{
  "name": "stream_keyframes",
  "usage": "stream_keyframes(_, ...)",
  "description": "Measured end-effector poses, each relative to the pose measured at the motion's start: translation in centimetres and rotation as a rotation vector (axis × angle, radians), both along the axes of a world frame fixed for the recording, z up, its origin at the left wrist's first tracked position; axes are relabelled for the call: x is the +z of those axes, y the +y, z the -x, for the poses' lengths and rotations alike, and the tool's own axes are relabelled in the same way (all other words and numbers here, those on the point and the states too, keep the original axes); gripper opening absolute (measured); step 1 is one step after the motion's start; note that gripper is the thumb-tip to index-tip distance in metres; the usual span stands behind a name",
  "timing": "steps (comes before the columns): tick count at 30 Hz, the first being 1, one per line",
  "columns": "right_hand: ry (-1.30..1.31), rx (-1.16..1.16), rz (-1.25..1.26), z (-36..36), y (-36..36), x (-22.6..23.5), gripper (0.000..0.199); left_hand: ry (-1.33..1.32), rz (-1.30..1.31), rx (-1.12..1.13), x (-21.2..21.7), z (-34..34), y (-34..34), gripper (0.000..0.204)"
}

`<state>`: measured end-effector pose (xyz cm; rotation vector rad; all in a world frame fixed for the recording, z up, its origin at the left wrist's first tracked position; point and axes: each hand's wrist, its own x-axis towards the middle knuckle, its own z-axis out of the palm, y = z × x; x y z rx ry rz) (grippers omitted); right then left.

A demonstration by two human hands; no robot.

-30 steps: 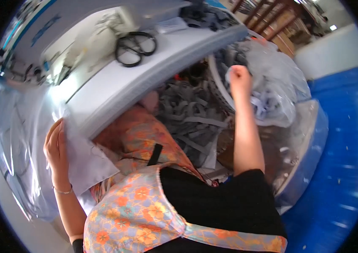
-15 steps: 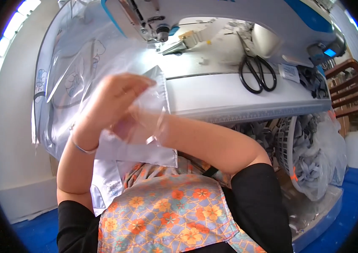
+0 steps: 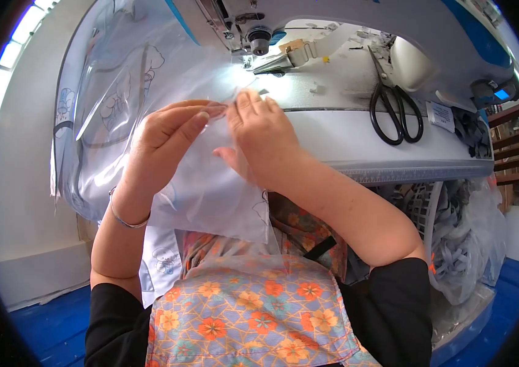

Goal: Using an industrial sewing machine to sew fabric pieces and plastic panels together.

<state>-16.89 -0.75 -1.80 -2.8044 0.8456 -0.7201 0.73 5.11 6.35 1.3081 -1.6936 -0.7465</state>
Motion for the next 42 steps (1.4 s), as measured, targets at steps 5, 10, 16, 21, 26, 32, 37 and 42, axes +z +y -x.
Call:
stream_keyframes(5,-0.024,-0.121,0.051,-1.3,-0.1,-0.1,0.062,-0.222,0.037,-0.099,-0.1,-0.2,-3.1,0.031)
stream_keyframes(10,-0.268,0.014,-0.030,-3.5,-1.3,-1.1,0.029,-0.659,0.075,-0.043,-3.5,0.1,-7.1,0.030)
stream_keyframes(16,-0.371,0.072,0.044,-4.5,-2.6,-1.9,0.018,-0.645,0.120,-0.008,-3.8,0.3,-7.3,0.029)
stream_keyframes(21,-0.512,0.102,0.009,-4.6,-2.7,-1.7,0.015,-0.613,0.238,0.046,-4.9,0.7,-7.7,0.028)
stream_keyframes(26,-0.354,0.124,-0.154,-1.9,-0.8,-1.0,0.025,-0.783,0.259,0.068,-5.6,1.0,-7.8,0.027)
stream_keyframes(32,-0.016,0.165,-0.069,6.2,5.0,0.8,0.054,-0.825,0.440,0.168,-7.5,1.8,-5.7,0.030)
stream_keyframes(37,-0.088,0.202,0.014,6.0,5.2,-0.3,0.043,-0.840,0.371,0.135,-7.3,1.5,-6.2,0.033)
stream_keyframes(42,-0.065,0.133,-0.069,5.9,5.9,-0.1,0.050,-0.766,0.418,0.088,-7.3,2.4,-3.8,0.032)
